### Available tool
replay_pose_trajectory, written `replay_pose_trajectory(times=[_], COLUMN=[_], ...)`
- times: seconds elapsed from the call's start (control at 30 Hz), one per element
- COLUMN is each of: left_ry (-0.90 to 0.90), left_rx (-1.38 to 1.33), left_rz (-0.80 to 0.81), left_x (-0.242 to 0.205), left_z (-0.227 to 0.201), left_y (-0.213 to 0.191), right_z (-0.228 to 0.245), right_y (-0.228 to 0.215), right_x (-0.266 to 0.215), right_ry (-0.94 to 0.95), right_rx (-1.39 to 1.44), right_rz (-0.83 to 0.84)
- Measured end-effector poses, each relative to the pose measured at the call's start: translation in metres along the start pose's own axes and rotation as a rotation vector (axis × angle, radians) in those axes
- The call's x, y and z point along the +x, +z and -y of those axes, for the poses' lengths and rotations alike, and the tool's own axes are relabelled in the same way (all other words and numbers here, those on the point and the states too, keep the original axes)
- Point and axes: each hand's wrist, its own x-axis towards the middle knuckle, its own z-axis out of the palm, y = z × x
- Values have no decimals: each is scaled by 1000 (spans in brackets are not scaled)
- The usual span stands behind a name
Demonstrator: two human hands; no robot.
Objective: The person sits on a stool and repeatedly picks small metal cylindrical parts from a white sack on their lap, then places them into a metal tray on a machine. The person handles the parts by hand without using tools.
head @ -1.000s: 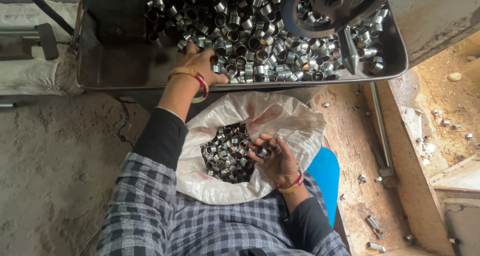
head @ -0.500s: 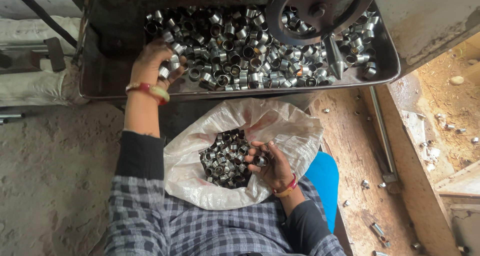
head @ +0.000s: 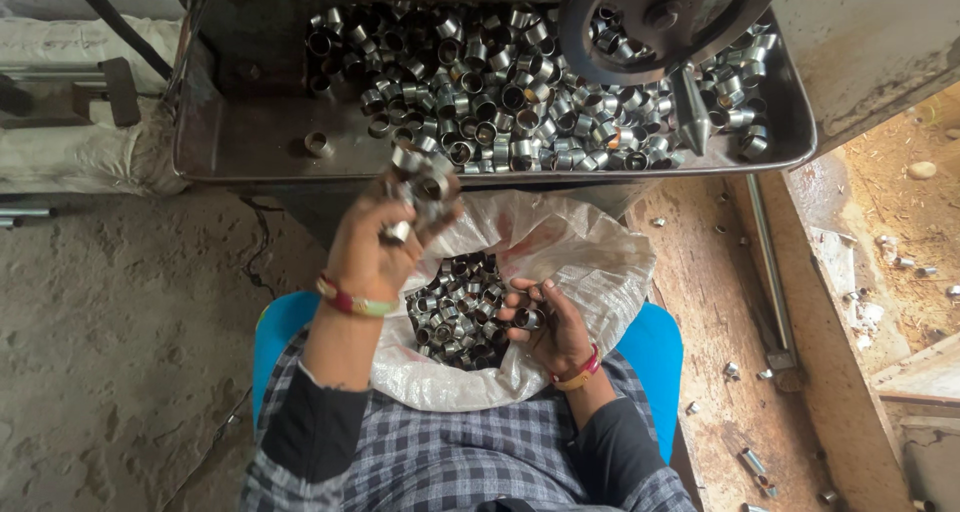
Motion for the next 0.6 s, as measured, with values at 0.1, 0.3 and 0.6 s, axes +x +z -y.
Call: replay_pose_trajectory(times=[0.1, 0.3, 0.6], left_ry=[-74, -182, -631], left_rx=[-23, -33, 2052], left_rz=[32, -14, 248], left_x=[-24, -54, -68], left_z=[7, 25, 113], left_y=[7, -9, -111], right_z=[0, 2, 2], right_y=[1, -1, -1], right_x=[-1, -4, -4], right_ry=[-5, -23, -45], right_rx=[-10, 41, 62], right_rz=[-17, -21, -21])
